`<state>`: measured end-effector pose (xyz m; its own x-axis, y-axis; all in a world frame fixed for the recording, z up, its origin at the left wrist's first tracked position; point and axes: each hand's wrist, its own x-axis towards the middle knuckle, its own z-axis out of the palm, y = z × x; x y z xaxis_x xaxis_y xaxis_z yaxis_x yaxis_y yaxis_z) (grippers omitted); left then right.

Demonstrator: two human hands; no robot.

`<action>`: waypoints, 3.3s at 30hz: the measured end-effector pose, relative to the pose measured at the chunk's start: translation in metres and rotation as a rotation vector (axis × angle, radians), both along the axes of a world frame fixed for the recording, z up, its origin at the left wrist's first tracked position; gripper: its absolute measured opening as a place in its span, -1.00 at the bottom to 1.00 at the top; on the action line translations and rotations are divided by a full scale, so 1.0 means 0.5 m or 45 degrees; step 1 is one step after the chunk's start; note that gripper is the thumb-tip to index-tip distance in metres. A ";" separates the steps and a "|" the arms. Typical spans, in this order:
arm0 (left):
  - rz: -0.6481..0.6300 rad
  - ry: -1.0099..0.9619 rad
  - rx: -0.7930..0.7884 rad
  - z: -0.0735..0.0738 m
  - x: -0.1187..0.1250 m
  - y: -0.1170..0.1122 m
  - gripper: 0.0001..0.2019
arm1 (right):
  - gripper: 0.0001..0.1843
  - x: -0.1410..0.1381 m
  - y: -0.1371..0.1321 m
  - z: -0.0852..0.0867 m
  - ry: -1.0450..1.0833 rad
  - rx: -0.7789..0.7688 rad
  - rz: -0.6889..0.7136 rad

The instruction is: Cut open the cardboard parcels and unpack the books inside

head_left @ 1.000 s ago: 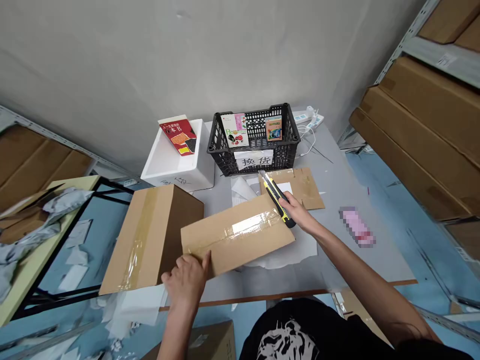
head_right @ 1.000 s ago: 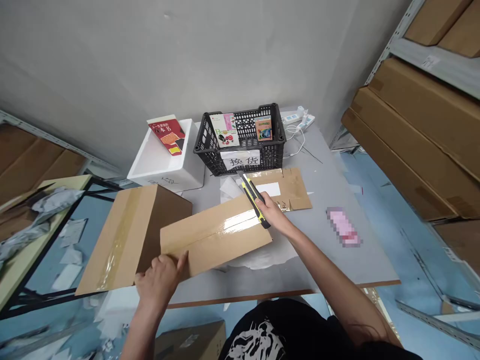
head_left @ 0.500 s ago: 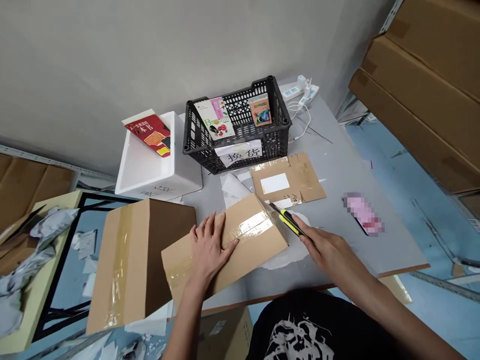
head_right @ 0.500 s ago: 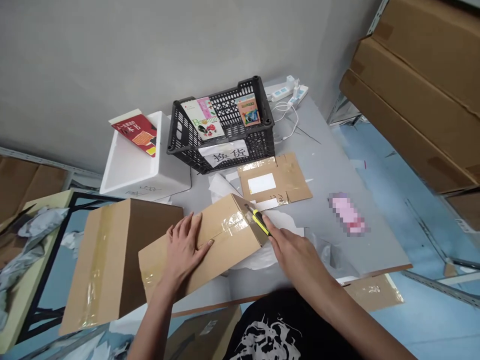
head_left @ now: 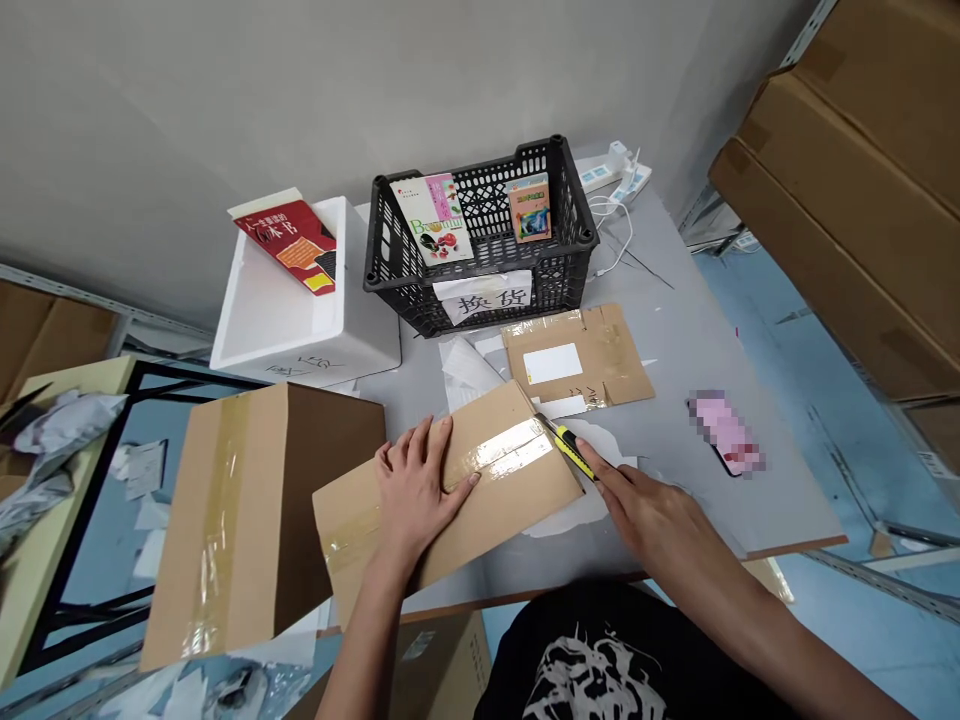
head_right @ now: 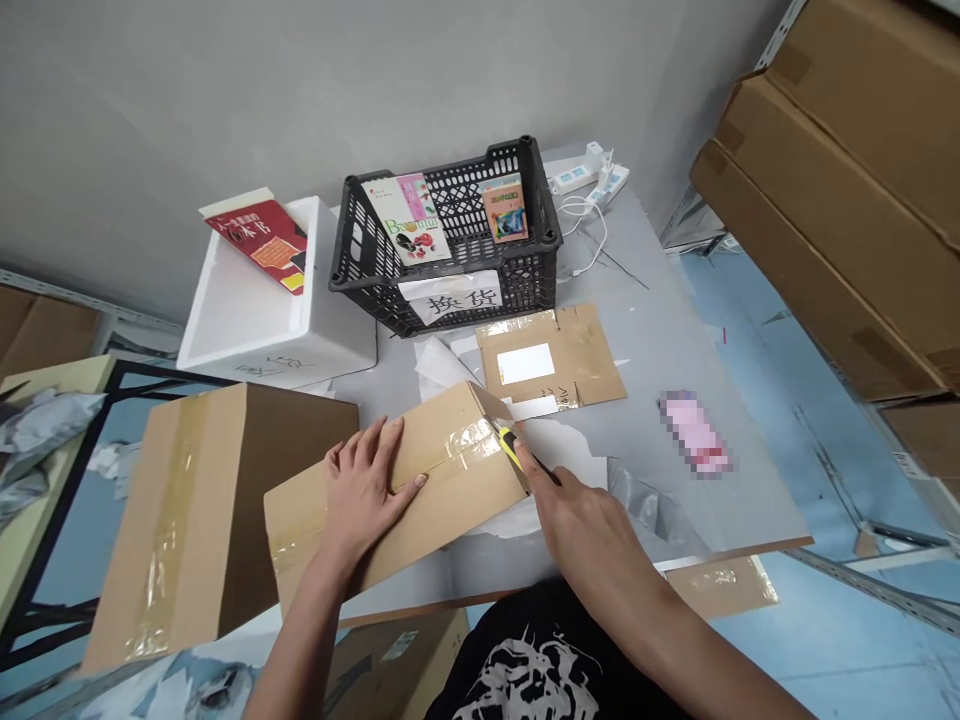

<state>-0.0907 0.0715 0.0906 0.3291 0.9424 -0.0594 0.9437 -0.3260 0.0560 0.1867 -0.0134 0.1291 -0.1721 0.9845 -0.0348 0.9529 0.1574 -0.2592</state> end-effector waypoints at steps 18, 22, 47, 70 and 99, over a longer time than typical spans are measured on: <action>0.022 0.002 0.024 -0.002 0.014 -0.015 -0.28 | -0.04 -0.001 -0.035 0.050 -0.299 -0.117 0.072; 0.028 0.023 0.042 -0.003 0.017 -0.020 -0.28 | -0.03 0.013 -0.033 0.056 -0.331 -0.151 0.098; 0.017 0.020 0.082 -0.004 0.023 -0.030 -0.31 | 0.02 0.013 -0.091 0.048 -0.419 -0.102 0.120; 0.001 -0.007 0.093 0.000 0.011 -0.018 -0.35 | -0.52 0.114 0.070 -0.148 0.201 -0.268 -0.505; -0.122 -0.039 -0.106 0.044 -0.036 -0.019 -0.22 | -0.14 -0.049 0.070 -0.165 1.067 -0.545 -0.275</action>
<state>-0.1085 0.0619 0.1128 0.4200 0.8989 -0.1245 0.9060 -0.4074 0.1147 0.1621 0.0217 0.0465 -0.1207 0.9304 -0.3462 0.4299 -0.2653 -0.8630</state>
